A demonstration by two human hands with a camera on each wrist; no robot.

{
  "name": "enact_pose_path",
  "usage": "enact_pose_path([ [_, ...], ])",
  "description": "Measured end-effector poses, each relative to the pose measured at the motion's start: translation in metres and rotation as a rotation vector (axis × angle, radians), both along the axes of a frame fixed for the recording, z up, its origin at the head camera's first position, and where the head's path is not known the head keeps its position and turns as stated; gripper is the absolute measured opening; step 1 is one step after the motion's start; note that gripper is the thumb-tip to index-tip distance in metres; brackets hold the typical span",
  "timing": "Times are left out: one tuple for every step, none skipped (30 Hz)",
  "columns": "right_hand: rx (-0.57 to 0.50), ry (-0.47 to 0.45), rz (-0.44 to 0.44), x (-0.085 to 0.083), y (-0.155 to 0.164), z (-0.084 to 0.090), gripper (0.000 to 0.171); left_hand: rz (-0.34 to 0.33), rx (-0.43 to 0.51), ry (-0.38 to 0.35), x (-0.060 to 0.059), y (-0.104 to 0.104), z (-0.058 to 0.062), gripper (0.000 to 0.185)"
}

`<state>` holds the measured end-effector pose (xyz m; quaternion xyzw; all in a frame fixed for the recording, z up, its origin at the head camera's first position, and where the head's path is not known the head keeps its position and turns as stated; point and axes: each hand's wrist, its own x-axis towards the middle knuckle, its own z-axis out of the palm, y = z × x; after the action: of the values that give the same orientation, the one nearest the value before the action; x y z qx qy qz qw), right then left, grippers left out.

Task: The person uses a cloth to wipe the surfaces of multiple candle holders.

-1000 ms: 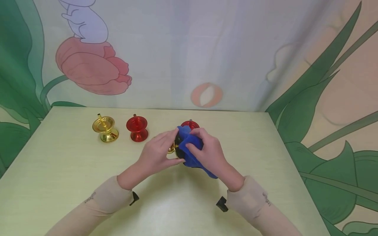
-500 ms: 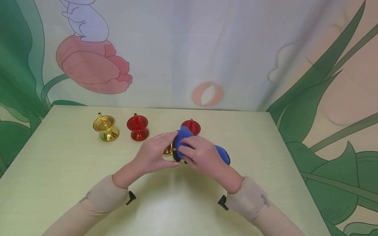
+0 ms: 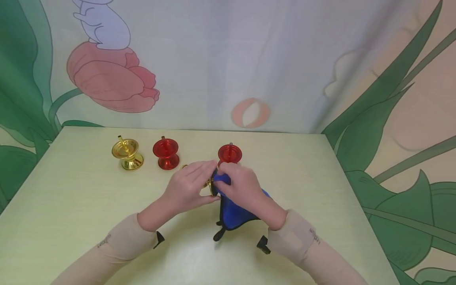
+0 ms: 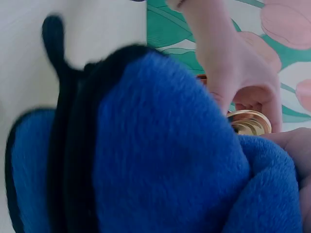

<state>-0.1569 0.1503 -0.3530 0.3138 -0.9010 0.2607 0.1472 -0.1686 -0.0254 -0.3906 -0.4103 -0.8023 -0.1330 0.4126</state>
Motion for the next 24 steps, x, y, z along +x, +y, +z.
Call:
enact_pose_path([
  [-0.015, -0.056, -0.017, 0.0, 0.0, 0.001, 0.014, 0.001, -0.004, 0.012, 0.0, 0.0, 0.0, 0.08],
  [-0.025, -0.098, -0.029, -0.001, 0.0, 0.002, 0.014, -0.001, -0.007, 0.015, 0.0, 0.0, 0.0, 0.081],
  [-0.028, -0.132, -0.036, -0.001, 0.001, 0.003, 0.013, -0.006, -0.01, 0.007, 0.0, 0.0, 0.0, 0.082],
  [-0.024, -0.153, -0.037, -0.001, 0.001, 0.003, 0.013, -0.01, -0.015, -0.009, 0.0, 0.0, 0.0, 0.083],
  [-0.015, -0.168, -0.034, -0.001, 0.001, 0.004, 0.013, -0.018, -0.02, -0.036, 0.001, -0.001, 0.0, 0.085],
  [-0.007, -0.176, -0.029, 0.0, 0.002, 0.004, 0.013, -0.028, -0.027, -0.071, 0.001, -0.001, 0.0, 0.087],
  [0.002, -0.181, -0.022, 0.0, 0.002, 0.004, 0.014, -0.04, -0.036, -0.118, 0.001, -0.002, 0.0, 0.088],
  [0.008, -0.182, -0.012, 0.0, 0.003, 0.004, 0.014, -0.05, -0.046, -0.176, 0.001, -0.003, 0.001, 0.091],
  [0.014, -0.181, -0.003, 0.0, 0.004, 0.004, 0.015, -0.057, -0.056, -0.243, 0.001, -0.003, 0.002, 0.093],
  [0.02, -0.174, 0.008, 0.001, 0.004, 0.004, 0.016, -0.061, -0.066, -0.315, 0.001, -0.004, 0.004, 0.094],
  [0.023, -0.165, 0.021, 0.001, 0.005, 0.004, 0.016, -0.063, -0.079, -0.392, 0.0, -0.005, 0.006, 0.095],
  [0.026, -0.156, 0.035, 0.002, 0.005, 0.004, 0.017, -0.064, -0.096, -0.471, -0.001, -0.006, 0.007, 0.096],
  [0.027, -0.146, 0.049, 0.002, 0.006, 0.003, 0.017, -0.061, -0.115, -0.552, -0.002, -0.007, 0.009, 0.097],
  [0.027, -0.137, 0.061, 0.002, 0.006, 0.003, 0.018, -0.057, -0.129, -0.63, -0.003, -0.007, 0.011, 0.097],
  [0.025, -0.132, 0.072, 0.002, 0.006, 0.003, 0.018, -0.056, -0.14, -0.698, -0.003, -0.007, 0.013, 0.096],
  [0.023, -0.13, 0.078, 0.002, 0.006, 0.002, 0.018, -0.054, -0.149, -0.752, -0.004, -0.007, 0.015, 0.095],
  [0.018, -0.136, 0.079, 0.002, 0.006, 0.002, 0.018, -0.052, -0.156, -0.79, -0.004, -0.007, 0.016, 0.095],
  [0.012, -0.149, 0.072, 0.002, 0.005, 0.001, 0.018, -0.051, -0.159, -0.804, -0.004, -0.007, 0.016, 0.093],
  [0.002, -0.166, 0.063, 0.002, 0.005, 0.001, 0.018, -0.051, -0.154, -0.791, -0.003, -0.006, 0.016, 0.092],
  [-0.01, -0.19, 0.046, 0.001, 0.005, 0.0, 0.018, -0.053, -0.146, -0.748, -0.002, -0.005, 0.015, 0.09],
  [-0.023, -0.218, 0.025, 0.001, 0.005, 0.0, 0.018, -0.055, -0.139, -0.682, -0.002, -0.004, 0.013, 0.088],
  [-0.042, -0.251, 0.003, 0.001, 0.005, 0.0, 0.018, -0.052, -0.137, -0.595, -0.001, -0.003, 0.011, 0.087],
  [-0.062, -0.282, -0.018, 0.001, 0.005, 0.001, 0.018, -0.045, -0.132, -0.5, 0.001, -0.003, 0.009, 0.086],
  [-0.081, -0.313, -0.037, 0.001, 0.005, 0.001, 0.017, -0.039, -0.122, -0.408, 0.002, -0.002, 0.007, 0.086],
])
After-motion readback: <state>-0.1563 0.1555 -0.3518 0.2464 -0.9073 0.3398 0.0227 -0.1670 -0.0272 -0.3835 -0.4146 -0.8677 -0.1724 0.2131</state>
